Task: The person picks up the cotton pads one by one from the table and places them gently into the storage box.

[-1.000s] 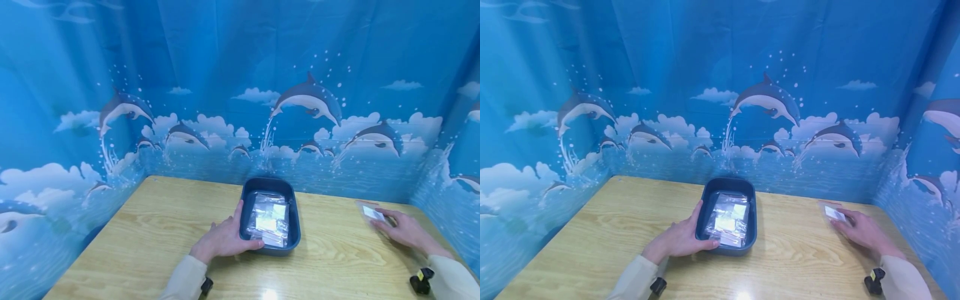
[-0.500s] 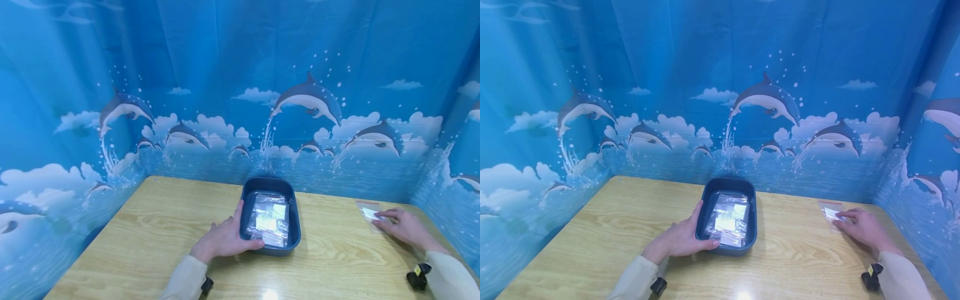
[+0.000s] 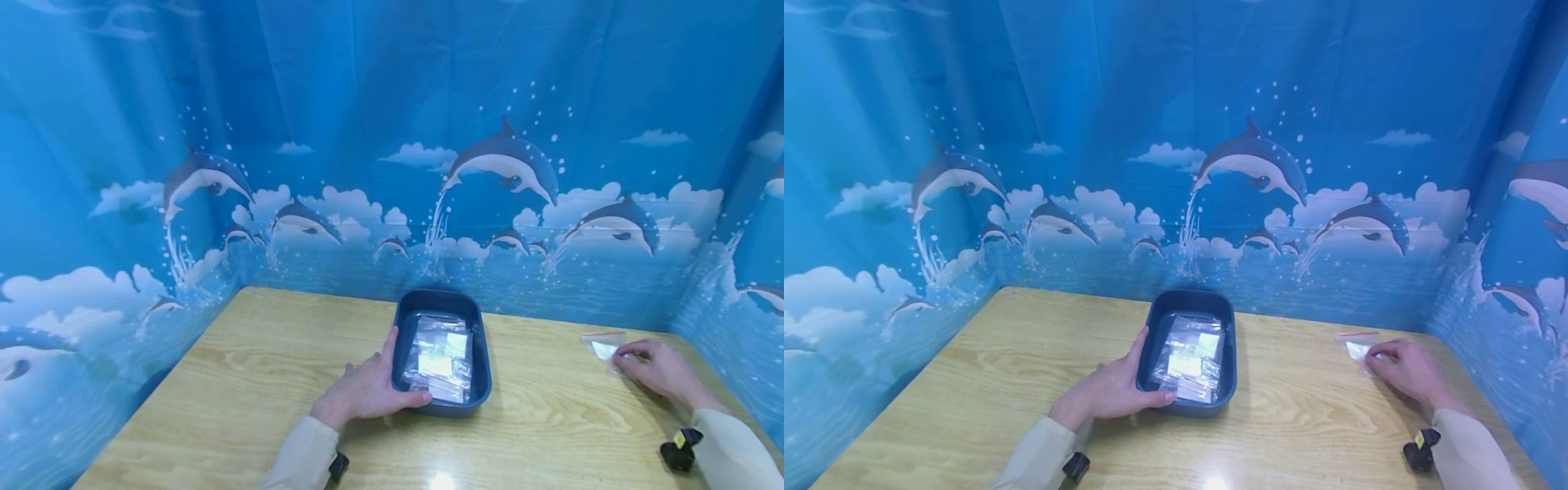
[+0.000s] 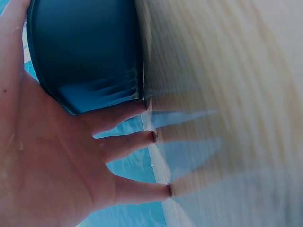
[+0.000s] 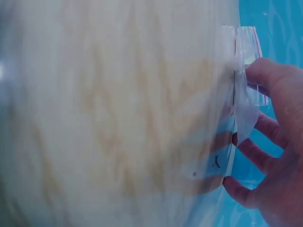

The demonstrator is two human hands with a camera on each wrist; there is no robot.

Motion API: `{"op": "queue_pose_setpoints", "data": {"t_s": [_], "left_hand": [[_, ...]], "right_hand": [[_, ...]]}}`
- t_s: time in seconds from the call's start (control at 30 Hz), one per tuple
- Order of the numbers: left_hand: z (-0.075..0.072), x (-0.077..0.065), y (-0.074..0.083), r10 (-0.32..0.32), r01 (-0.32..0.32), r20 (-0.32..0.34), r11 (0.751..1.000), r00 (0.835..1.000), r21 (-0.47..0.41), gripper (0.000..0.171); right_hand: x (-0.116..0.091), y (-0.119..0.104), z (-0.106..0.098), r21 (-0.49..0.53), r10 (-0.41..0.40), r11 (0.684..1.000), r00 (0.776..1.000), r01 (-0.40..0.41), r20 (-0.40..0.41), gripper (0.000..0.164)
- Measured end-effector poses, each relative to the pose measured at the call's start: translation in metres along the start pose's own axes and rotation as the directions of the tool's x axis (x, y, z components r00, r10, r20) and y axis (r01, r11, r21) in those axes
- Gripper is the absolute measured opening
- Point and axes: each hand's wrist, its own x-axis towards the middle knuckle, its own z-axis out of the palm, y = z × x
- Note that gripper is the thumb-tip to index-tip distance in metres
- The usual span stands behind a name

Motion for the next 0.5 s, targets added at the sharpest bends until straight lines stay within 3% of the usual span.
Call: {"op": "queue_pose_setpoints", "data": {"t_s": [0.5], "left_hand": [[0.001,0.0,0.0,0.0,0.0,0.001,1.0,1.0,0.013,0.132]], "right_hand": [[-0.005,-0.019,0.002,0.037,-0.038,0.999,0.997,0.04,-0.074,0.02]]}}
